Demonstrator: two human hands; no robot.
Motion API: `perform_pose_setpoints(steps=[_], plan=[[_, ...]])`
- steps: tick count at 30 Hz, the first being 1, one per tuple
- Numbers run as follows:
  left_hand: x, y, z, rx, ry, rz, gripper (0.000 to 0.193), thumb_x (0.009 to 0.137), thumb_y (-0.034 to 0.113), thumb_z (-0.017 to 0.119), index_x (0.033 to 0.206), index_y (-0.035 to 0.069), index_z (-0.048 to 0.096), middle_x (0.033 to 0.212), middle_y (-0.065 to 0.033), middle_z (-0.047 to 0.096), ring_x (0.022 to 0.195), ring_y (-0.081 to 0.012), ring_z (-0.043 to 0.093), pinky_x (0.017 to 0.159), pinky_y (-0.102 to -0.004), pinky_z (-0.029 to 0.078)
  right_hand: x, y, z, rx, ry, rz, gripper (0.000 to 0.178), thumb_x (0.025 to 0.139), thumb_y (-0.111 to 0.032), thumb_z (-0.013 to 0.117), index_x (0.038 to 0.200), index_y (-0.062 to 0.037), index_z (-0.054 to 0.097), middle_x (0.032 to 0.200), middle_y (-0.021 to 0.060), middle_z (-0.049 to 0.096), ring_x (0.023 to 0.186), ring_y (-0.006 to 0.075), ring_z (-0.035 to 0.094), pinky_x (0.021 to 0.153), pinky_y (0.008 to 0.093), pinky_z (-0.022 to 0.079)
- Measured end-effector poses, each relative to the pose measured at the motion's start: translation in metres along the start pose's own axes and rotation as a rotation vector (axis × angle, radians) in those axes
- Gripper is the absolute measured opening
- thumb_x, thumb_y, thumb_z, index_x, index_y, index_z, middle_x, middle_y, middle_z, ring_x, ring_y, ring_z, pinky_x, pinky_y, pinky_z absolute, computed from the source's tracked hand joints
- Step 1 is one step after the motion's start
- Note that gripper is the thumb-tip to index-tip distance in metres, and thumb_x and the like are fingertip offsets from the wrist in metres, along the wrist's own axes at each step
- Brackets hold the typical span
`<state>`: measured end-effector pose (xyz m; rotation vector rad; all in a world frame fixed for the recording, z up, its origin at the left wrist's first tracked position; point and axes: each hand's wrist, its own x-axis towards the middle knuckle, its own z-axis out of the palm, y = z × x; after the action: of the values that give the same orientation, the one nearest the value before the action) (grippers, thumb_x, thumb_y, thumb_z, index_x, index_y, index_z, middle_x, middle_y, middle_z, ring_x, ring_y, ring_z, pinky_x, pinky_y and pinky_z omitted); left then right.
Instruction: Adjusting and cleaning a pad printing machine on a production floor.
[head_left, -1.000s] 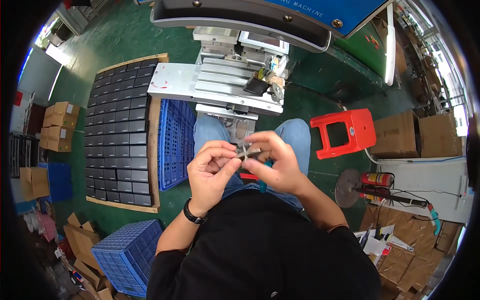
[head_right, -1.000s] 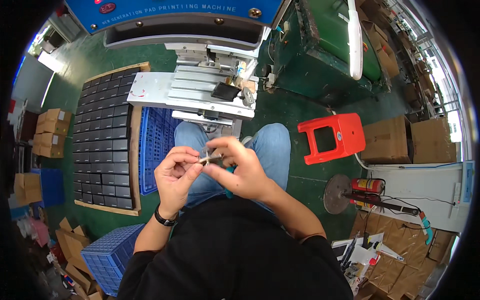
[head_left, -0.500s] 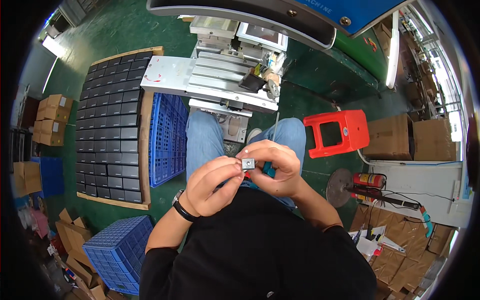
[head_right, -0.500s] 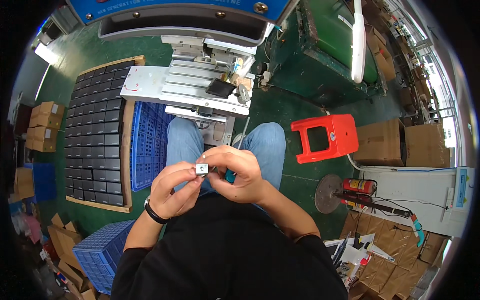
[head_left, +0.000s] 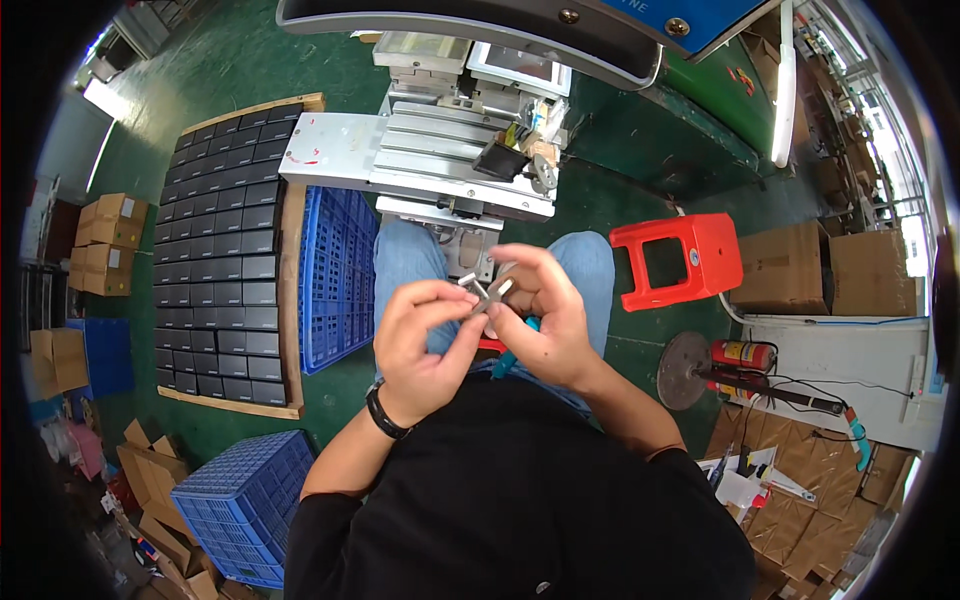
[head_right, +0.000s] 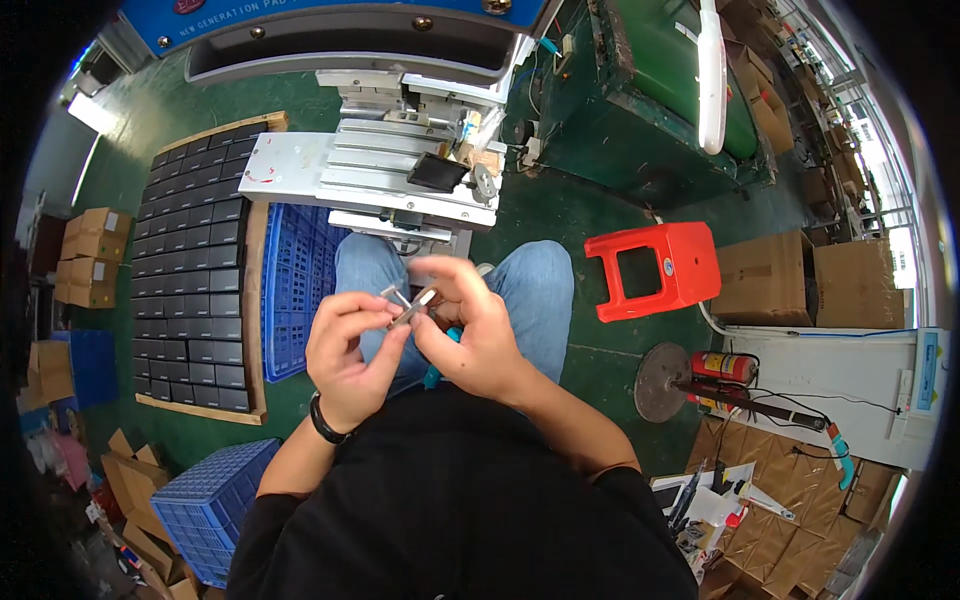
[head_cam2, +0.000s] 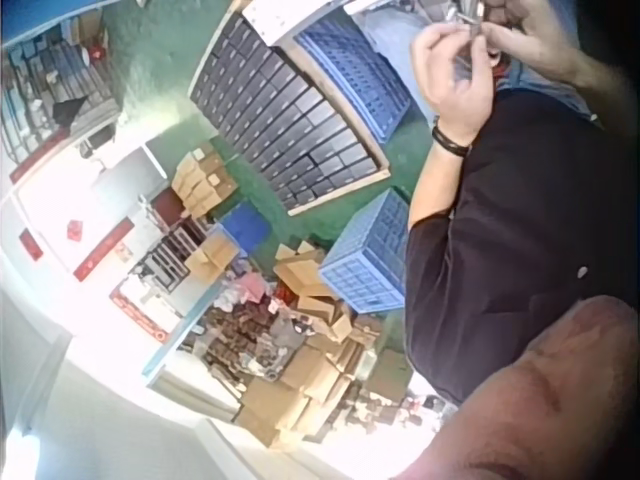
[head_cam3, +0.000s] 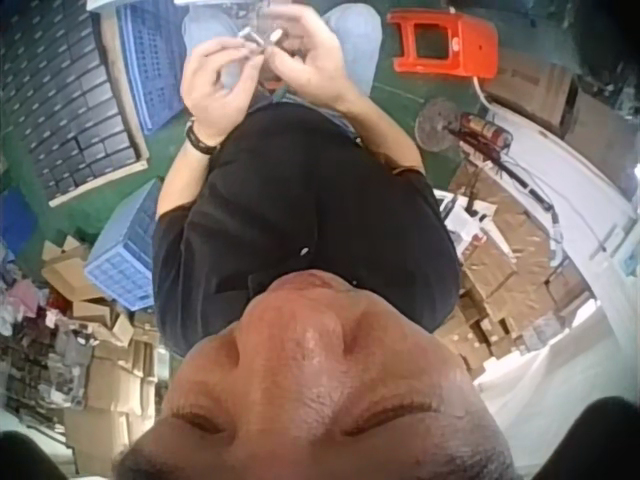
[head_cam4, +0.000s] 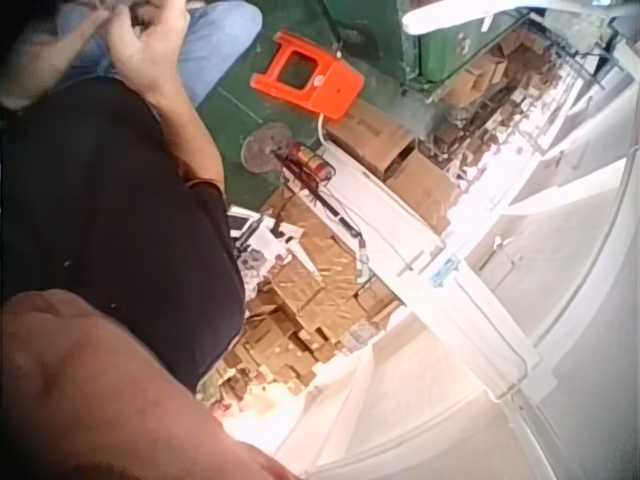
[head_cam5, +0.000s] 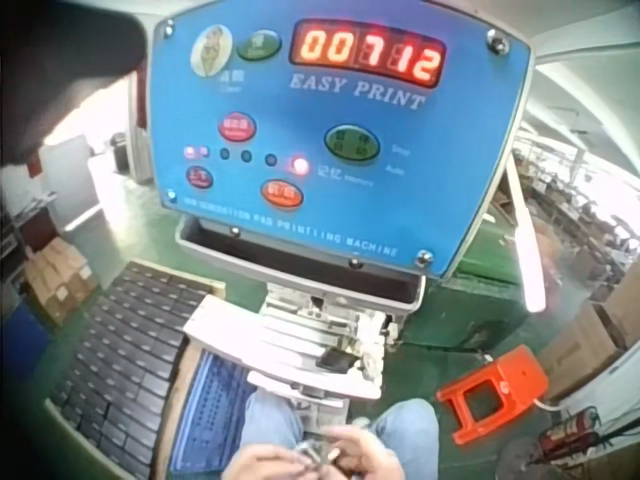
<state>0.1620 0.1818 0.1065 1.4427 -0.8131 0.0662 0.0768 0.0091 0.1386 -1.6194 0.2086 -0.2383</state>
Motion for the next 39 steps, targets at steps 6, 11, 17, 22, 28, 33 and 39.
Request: perform_pose_setpoints(steps=[6,11,17,22,28,33,39], plan=[[-0.007,-0.020,0.005,-0.731,0.196,-0.589,0.021,0.099,-0.006,0.081,0.117,0.000,0.071,0.128,-0.0129,0.069,0.111,-0.0168,0.072,0.096,-0.0311,0.061,0.008,0.002,-0.002,-0.348,-0.044,-0.182,0.044,0.094,0.003,0.079,0.136,0.0016,0.066,0.108,0.0091,0.075,0.081,0.0106,0.073,0.070,0.0254,0.053],[-0.007,-0.022,-0.006,-0.804,0.115,-0.715,0.017,0.105,0.004,0.078,0.120,-0.002,0.071,0.127,-0.0128,0.072,0.111,-0.0166,0.073,0.097,-0.0308,0.060,0.010,0.003,-0.005,-0.486,-0.060,-0.250,0.034,0.093,-0.008,0.085,0.125,-0.0018,0.074,0.107,0.0098,0.078,0.088,0.0205,0.076,0.071,0.0338,0.058],[-0.002,-0.018,-0.013,-0.732,0.002,-0.660,0.028,0.098,-0.001,0.083,0.124,-0.003,0.072,0.125,-0.0102,0.074,0.109,-0.0148,0.073,0.100,-0.0312,0.058,0.009,-0.006,-0.010,-0.225,-0.044,-0.090,0.025,0.099,-0.004,0.082,0.122,0.0028,0.074,0.097,0.0101,0.079,0.079,0.0122,0.073,0.069,0.0314,0.058],[-0.004,-0.029,-0.006,-0.554,-0.051,-0.391,0.030,0.097,-0.001,0.085,0.123,-0.002,0.071,0.126,-0.0091,0.072,0.108,-0.0129,0.070,0.099,-0.0302,0.056,0.007,-0.015,-0.015,-0.172,-0.098,-0.003,0.025,0.099,-0.007,0.083,0.120,0.0044,0.074,0.092,0.0075,0.077,0.078,0.0096,0.069,0.068,0.0288,0.055],[0.005,-0.029,-0.013,-0.327,-0.249,-0.287,0.029,0.099,0.006,0.085,0.123,0.001,0.070,0.123,-0.0089,0.068,0.107,-0.0167,0.067,0.101,-0.0327,0.053,0.006,-0.010,-0.018,-0.125,-0.091,0.003,0.025,0.100,-0.008,0.083,0.119,0.0055,0.074,0.091,0.0044,0.074,0.078,0.0070,0.064,0.068,0.0265,0.052],[0.002,-0.021,-0.003,-0.392,-0.082,-0.366,0.023,0.100,0.008,0.083,0.117,0.002,0.068,0.123,-0.0113,0.067,0.119,-0.0194,0.064,0.107,-0.0353,0.051,0.005,-0.006,-0.017,-0.056,-0.066,0.023,0.024,0.100,-0.007,0.082,0.119,0.0059,0.074,0.094,0.0041,0.074,0.080,0.0064,0.063,0.069,0.0264,0.052],[-0.001,-0.035,-0.008,-0.370,-0.181,-0.324,0.031,0.106,0.015,0.078,0.128,-0.002,0.064,0.130,-0.0125,0.068,0.121,-0.0203,0.066,0.110,-0.0366,0.051,0.006,-0.010,-0.017,-0.062,-0.078,0.020,0.023,0.101,-0.007,0.081,0.119,0.0060,0.073,0.095,0.0041,0.074,0.082,0.0062,0.064,0.070,0.0262,0.053]])
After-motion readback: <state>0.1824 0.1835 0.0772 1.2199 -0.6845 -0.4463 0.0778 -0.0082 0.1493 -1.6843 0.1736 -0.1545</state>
